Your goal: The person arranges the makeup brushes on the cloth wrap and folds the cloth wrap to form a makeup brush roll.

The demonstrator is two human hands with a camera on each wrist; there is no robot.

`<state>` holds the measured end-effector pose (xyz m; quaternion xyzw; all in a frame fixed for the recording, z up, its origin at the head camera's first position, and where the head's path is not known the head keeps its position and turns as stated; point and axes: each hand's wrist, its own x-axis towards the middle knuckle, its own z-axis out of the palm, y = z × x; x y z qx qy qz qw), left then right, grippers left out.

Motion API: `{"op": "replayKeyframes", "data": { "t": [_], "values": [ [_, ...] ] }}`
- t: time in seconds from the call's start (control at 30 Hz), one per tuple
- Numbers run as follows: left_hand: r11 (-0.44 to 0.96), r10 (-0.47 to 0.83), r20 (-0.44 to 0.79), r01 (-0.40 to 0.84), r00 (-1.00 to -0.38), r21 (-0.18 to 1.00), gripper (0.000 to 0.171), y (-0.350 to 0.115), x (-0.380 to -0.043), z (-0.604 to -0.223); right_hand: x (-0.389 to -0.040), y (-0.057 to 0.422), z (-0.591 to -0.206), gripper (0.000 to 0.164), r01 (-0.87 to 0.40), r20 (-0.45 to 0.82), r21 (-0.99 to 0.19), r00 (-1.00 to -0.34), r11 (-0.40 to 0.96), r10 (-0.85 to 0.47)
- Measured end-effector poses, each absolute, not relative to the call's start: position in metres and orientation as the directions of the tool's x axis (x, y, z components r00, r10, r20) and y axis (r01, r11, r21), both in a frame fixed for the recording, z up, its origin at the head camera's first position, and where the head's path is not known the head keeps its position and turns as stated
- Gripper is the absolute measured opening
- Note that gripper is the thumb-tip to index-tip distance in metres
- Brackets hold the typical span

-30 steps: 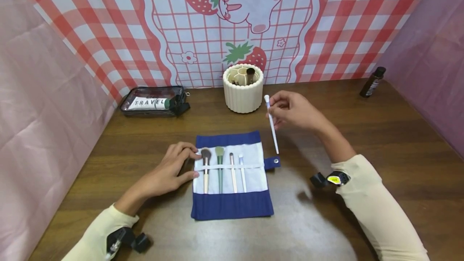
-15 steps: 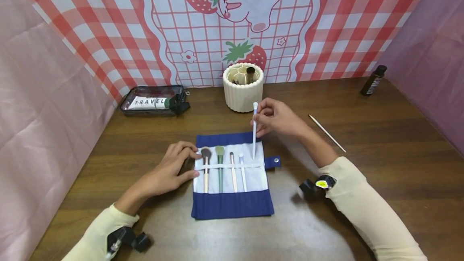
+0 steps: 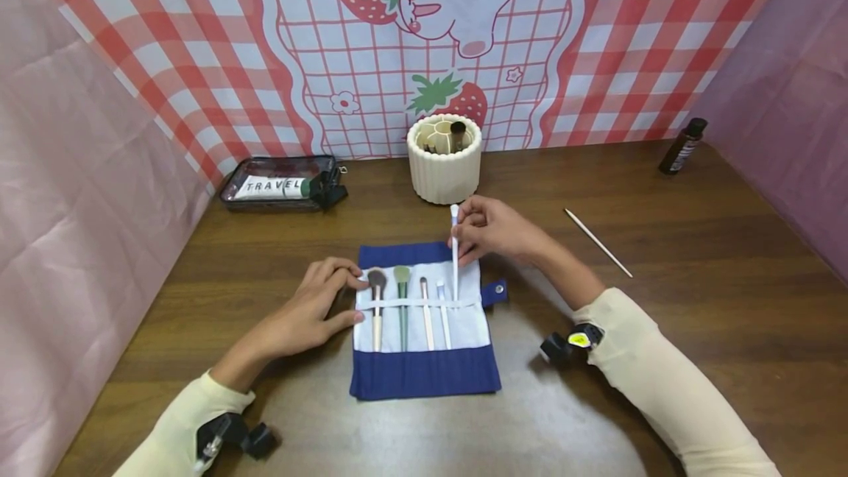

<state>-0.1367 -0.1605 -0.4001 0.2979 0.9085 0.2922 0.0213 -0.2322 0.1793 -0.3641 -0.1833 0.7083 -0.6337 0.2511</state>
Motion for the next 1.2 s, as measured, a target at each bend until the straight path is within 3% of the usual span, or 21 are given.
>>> {"op": "replayKeyframes", "data": {
  "t": [0.33,0.53,0.83,1.2],
  "values": [
    [0.654,0.552,0.131,0.525,-0.824,0.545,0.034,-0.16,-0.138,-0.401,-0.229,0.175,-0.369,0.036,0.085,-0.181,-0.98,-0.75,0.18,-0.636],
    [0.653,0.552,0.128,0.523,-0.824,0.548,0.034,-0.16,-0.137,-0.4,-0.227,0.178,-0.367,0.032,0.071,-0.235,-0.963,-0.692,0.259,-0.683],
    [0.655,0.551,0.12,0.517,-0.826,0.551,0.034,-0.16,-0.137,-0.4,-0.226,0.184,-0.362,0.026,-0.15,-0.265,-0.876,-0.646,0.459,-0.716],
    [0.654,0.552,0.122,0.519,-0.825,0.55,0.033,-0.16,-0.137,-0.4,-0.223,0.181,-0.358,0.014,-0.289,-0.277,-0.808,-0.583,0.514,-0.764]
  ]
}}
